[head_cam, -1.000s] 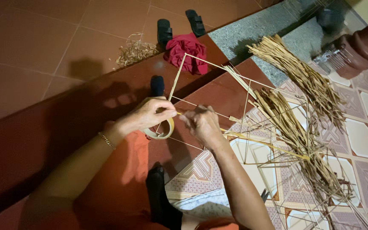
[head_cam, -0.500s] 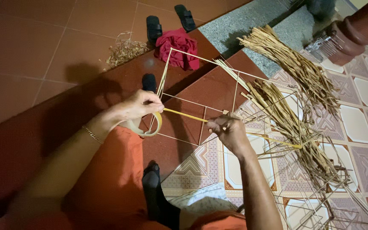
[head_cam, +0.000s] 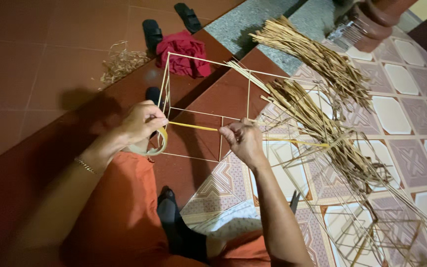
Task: The person assembles a bamboo frame by wrapping joints with yellow tape and securing them. They use scissors to cut the tape and repeatedly adjust the frame's position while adding more tape to different joints.
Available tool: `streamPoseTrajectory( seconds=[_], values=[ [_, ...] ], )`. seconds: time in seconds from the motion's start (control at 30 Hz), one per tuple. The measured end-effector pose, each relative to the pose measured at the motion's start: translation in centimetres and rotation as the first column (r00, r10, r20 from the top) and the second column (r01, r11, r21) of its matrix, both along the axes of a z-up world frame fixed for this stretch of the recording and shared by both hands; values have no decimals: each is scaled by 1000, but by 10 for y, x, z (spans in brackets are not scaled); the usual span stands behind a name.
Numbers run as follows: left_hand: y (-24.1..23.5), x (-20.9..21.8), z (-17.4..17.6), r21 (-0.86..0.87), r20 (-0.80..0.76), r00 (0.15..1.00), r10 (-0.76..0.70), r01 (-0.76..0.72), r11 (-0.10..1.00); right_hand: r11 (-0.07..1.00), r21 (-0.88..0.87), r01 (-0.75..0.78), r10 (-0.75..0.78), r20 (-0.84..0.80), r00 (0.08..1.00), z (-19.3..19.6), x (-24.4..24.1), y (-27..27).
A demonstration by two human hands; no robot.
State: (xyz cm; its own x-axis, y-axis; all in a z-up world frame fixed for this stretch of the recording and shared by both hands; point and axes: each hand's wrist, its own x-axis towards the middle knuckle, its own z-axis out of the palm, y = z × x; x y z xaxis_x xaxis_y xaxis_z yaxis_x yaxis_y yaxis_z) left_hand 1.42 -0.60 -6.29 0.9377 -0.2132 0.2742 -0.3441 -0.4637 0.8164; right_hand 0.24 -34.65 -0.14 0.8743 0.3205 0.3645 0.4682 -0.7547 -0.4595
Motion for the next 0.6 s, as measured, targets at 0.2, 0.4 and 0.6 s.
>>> streamPoseTrajectory(
  seconds=[0.2, 0.4, 0.6],
  values=[
    [-9, -12, 7, -10, 69, 996, 65, -64, 998, 995, -95, -12, 25, 140, 990, -1, 0, 0],
    [-15, -25, 28, -24, 207, 977, 53, -49, 999, 908, 414, 74, 22, -222, 975, -1, 0, 0],
    [-27, -34, 33, -110, 313, 941, 132, -102, 989, 948, 313, 50, 15, -201, 979, -2, 3, -10]
  ],
)
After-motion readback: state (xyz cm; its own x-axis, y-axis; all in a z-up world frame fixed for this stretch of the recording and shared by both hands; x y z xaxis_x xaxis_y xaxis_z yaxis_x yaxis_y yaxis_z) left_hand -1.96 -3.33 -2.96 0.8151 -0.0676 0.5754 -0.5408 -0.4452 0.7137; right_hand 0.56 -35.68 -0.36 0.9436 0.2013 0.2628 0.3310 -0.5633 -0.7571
